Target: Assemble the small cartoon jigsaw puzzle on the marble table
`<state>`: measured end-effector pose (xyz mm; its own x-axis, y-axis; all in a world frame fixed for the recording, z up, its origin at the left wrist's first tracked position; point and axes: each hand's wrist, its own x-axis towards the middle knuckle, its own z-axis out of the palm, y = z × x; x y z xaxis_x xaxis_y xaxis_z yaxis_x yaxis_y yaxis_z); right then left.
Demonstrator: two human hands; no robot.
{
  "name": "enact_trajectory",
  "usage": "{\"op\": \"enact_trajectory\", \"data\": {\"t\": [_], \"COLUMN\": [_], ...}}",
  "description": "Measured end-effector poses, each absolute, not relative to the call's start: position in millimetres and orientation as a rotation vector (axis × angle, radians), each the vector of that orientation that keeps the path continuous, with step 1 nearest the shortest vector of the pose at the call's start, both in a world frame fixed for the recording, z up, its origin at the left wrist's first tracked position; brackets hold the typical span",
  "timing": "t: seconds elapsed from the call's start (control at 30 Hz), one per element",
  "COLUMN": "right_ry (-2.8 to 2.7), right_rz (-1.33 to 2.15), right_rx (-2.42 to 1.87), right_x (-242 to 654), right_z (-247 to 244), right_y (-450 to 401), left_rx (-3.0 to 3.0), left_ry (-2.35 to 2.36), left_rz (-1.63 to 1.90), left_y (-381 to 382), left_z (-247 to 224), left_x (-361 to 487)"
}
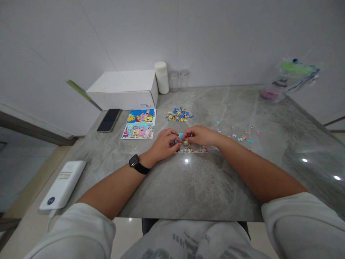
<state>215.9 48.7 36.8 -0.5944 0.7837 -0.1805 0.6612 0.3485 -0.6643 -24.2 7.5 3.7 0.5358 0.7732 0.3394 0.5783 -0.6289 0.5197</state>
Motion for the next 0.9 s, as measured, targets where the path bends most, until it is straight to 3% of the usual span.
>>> {"op": "enact_trajectory", "data": {"t": [0.57, 0.9], "right_ry": [-2.282, -2.388], "right_rz": [1.518, 1.383], "right_rx": [-1.370, -1.404], "right_x": [209, 210], "right_z": [38, 34], "right_y": [41, 40], "left_rx": [2.420, 2.437], "left_ry": [1.113, 1.069], "left_rz": [0.790, 0.779], "left_y": [10, 7], "left_z": [-3, 0], "left_x": [-22, -21]}}
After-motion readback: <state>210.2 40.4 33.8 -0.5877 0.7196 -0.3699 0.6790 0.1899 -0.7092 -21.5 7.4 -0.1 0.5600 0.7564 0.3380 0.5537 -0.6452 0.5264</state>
